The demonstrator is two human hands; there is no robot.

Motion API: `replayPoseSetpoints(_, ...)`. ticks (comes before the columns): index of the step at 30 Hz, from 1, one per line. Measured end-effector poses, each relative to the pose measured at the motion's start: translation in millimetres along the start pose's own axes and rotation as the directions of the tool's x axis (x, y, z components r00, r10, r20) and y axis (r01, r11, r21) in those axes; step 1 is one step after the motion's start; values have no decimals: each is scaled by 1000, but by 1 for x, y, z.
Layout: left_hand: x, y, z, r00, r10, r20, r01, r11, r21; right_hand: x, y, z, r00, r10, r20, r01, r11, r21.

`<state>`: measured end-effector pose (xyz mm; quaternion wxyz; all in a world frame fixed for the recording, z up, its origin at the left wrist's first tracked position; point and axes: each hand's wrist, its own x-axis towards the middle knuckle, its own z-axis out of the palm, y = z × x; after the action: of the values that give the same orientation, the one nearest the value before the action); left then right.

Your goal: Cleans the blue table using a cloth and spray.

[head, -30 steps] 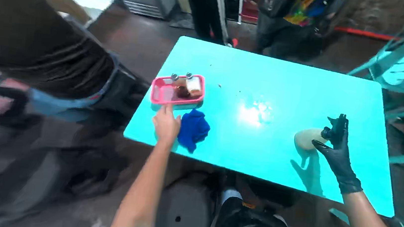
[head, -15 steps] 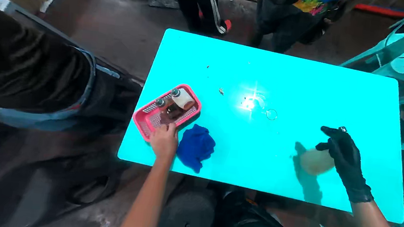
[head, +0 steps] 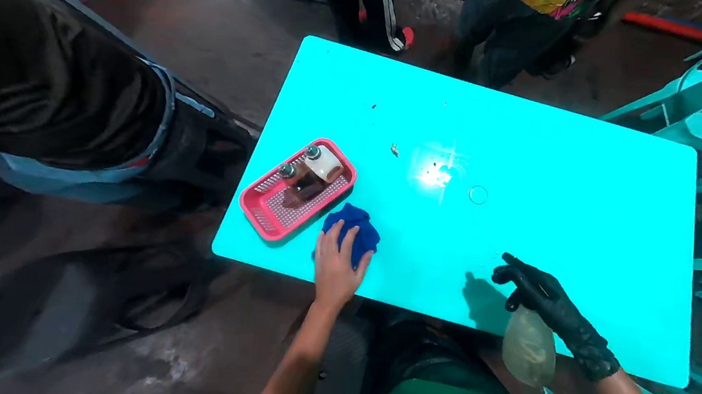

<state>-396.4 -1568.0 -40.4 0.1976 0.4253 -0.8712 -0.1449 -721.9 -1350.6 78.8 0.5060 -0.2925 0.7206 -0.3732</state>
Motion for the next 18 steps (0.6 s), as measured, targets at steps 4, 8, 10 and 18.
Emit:
replayPoseSetpoints(4,-5,-12,27,999,-39,25,37,995,97,0,-1,12,990,-103,-99,107,993,40)
replayPoseSetpoints(8,12,-5,19,994,-100,32,95,985,146,-2,-2,18,980,-124,-158,139,986,87)
replayPoseSetpoints(10,31,1,9,989,-129,76,117,983,142,-6,5,14,980,-140,-141,153,984,89)
replayPoseSetpoints(18,58,4,48,996,-47,81,41,996,80,-61,57,-11,921,-140,-363,173,983,60)
